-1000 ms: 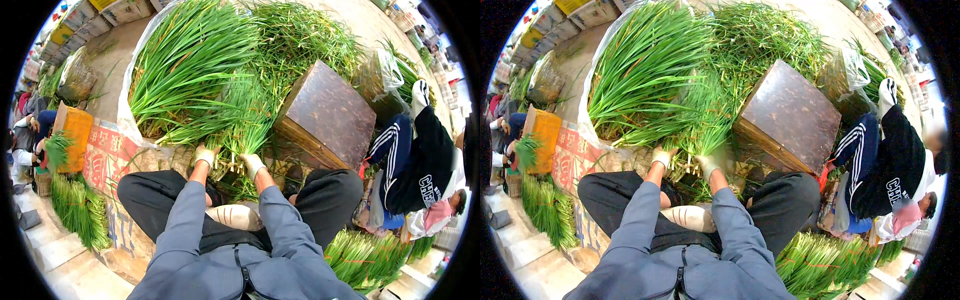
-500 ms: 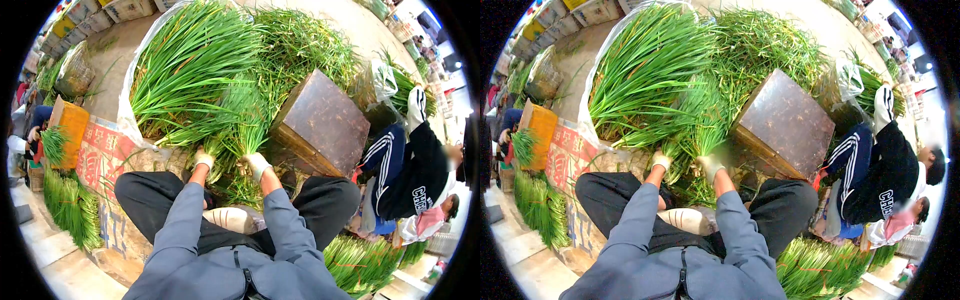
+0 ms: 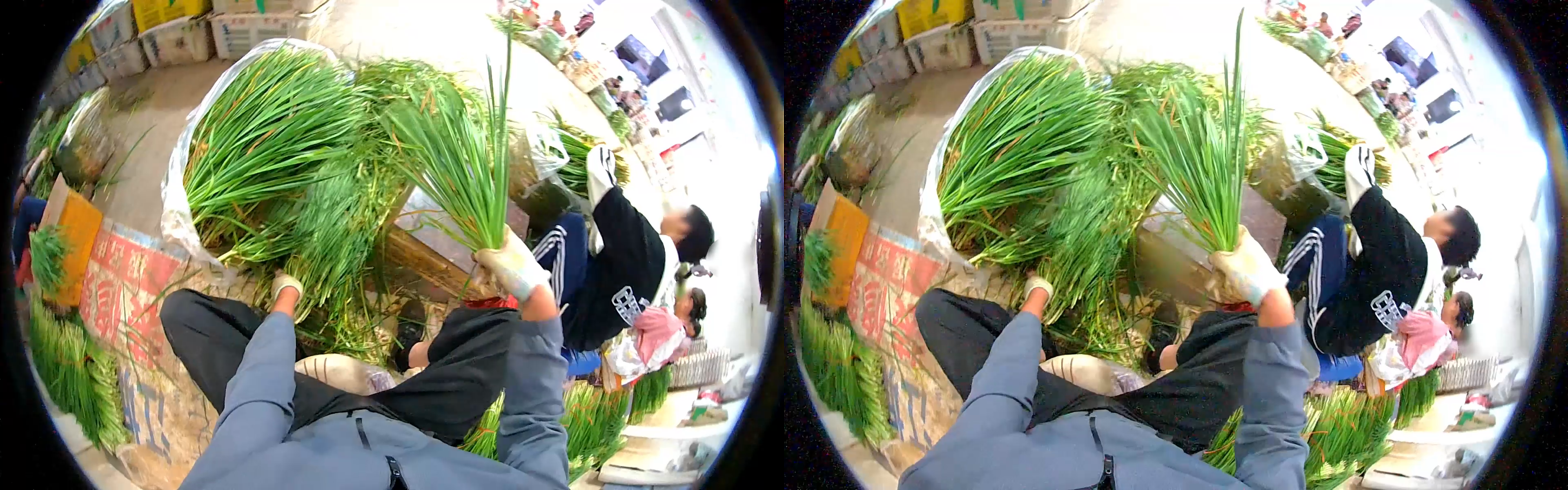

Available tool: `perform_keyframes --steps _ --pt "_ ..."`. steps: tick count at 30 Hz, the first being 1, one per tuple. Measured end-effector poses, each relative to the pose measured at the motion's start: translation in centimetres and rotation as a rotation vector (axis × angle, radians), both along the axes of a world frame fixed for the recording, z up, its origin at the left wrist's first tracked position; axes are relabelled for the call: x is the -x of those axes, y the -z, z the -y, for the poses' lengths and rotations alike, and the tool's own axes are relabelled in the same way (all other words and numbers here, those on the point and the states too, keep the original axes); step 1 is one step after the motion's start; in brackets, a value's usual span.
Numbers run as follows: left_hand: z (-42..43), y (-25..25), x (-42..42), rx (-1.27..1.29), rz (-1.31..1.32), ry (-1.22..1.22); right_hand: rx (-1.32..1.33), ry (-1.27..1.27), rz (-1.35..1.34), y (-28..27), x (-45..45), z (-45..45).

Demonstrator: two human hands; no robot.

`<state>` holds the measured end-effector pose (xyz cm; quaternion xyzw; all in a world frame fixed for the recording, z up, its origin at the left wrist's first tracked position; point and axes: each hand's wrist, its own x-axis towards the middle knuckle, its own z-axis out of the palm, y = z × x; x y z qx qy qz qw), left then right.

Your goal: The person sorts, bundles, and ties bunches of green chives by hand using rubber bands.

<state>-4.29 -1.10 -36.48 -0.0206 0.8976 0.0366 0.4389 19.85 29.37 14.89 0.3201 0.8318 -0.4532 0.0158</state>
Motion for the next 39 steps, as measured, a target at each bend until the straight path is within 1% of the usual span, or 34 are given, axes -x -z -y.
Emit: perform_keyframes --steps 1,2,3,4,5,7,8,9,10,11,12,14,15,16,17,18,20,21,22,24,25,26,28,29,30,31,32,33,34,35,36,37,38,39 --pt "-0.4 -13.7 -1.7 -0.064 -0.003 -0.168 0.04 0.114 0.116 0.3 0.4 0.0" --pt "-1.2 -16.2 -2.9 -0.07 -0.015 -0.155 -0.05 0.167 0.208 4.1 0.3 -1.3" --pt "-1.5 -17.7 -3.7 -0.061 -0.116 -0.141 -0.131 0.22 0.304 7.8 0.1 -2.5" --pt "-1.9 -19.2 -4.3 -0.053 -0.22 -0.134 -0.353 0.21 0.372 14.1 0.3 -4.9" --pt "-2.4 -21.2 -4.9 -0.1 -0.185 -0.033 -0.354 0.214 0.355 15.2 0.2 -5.0" --pt "-3.0 -25.5 -6.4 -0.277 -0.238 0.198 -0.189 0.11 0.485 16.7 1.0 -4.2" --pt "-2.8 -28.2 -7.4 -0.412 -0.221 0.263 -0.111 0.048 0.559 17.1 1.2 -3.9" --pt "-3.0 -27.9 -7.9 -0.414 -0.225 0.253 -0.034 -0.016 0.64 17.3 0.9 -3.7" --pt "-3.5 -27.7 -8.3 -0.674 -0.149 0.122 -0.043 -0.02 0.634 17.3 0.5 -3.9" --pt "-4.1 -27.6 -8.5 -0.932 -0.07 -0.01 -0.317 -0.161 0.63 17.2 0.1 -4.3" --pt "-4.8 -28.9 -8.9 -0.937 -0.081 -0.007 -0.428 -0.239 0.631 16.2 -0.3 -3.5" --pt "-6.3 -34.1 -10.8 -1.368 0.089 -0.305 -0.671 -0.379 0.631 14.1 -1.1 -1.8" --pt "-6.9 -36.4 -11.4 -1.372 0.061 -0.26 -0.593 -0.099 0.509 12.9 -1.6 -0.3" --pt "-7.7 -37.6 -12.2 -1.362 0.065 -0.248 -0.504 0.172 0.389 12.0 -2.2 1.5" --pt "-8.3 -38.4 -12.9 -1.416 0.161 -0.279 -0.576 0.155 0.342 11.4 -2.8 3.4" --pt "-8.8 -38.7 -13.6 -1.468 0.253 -0.311 -0.624 0.151 0.351 10.9 -3.1 5.3" --pt "-9.7 -37.2 -14.3 -1.476 0.668 -0.395 -0.544 0.241 0.316 13.6 -3.3 6.7" --pt "-10.8 -35.7 -14.8 -1.394 0.691 -0.408 -0.719 0.104 0.365 12.1 -3.8 9.0" --pt "-11.3 -35.5 -15.2 -1.43 0.88 -0.508 -0.838 0.041 0.295 12.5 -4.5 10.4" --pt "-12.6 -35.2 -15.6 -1.466 0.838 -0.793 -0.924 -0.054 0.264 13.3 -5.3 12.8" --pt "-12.9 -34.7 -14.8 -1.454 0.816 -0.884 -1.009 -0.122 0.251 13.2 -5.8 14.1" --pt "-13.1 -34.1 -14.2 -1.438 0.834 -1.033 -1.042 -0.186 0.269 13.4 -6.5 15.0" --pt "-12.5 -32.2 -12.6 -1.502 0.869 -1.085 -1.079 -0.246 0.195 13.6 -8.1 16.1" --pt "-12.3 -31.4 -11.5 -1.473 0.995 -1.134 -1.069 -0.245 0.199 13.8 -8.8 16.3" --pt "-12.3 -31.7 -11.0 -1.524 0.87 -1.074 -1.047 -0.293 0.167 13.9 -9.3 16.3" --pt "-11.9 -32.0 -10.5 -1.566 0.818 -0.984 -1.024 -0.338 0.133 14.0 -9.7 16.2" --pt "-11.5 -32.3 -10.2 -1.605 0.766 -0.891 -1.018 -0.328 0.131 13.9 -9.9 15.5" --pt "-11.3 -33.8 -10.3 -1.657 0.63 -0.869 -0.76 -0.342 -0.103 13.7 -9.9 14.4" --pt "-10.5 -35.3 -9.7 -1.644 0.647 -0.808 -0.498 -0.347 -0.332 13.5 -9.8 13.4" --pt "-10.0 -36.8 -9.3 -1.675 0.646 -0.777 -0.231 -0.183 -0.377 13.7 -9.7 12.7" --pt "-9.6 -38.1 -9.1 -1.703 0.647 -0.745 0.093 0.0 -0.315 13.5 -8.8 11.9" --pt "-9.4 -38.9 -8.8 -1.721 0.656 -0.719 0.174 0.053 -0.307 14.1 -7.4 11.1" --pt "-9.2 -39.9 -8.8 -1.747 0.648 -0.617 0.255 0.107 -0.303 14.7 -5.9 10.4" --pt "-9.3 -40.7 -8.9 -1.761 0.635 -0.538 0.368 0.08 -0.306 13.7 -4.3 10.3"
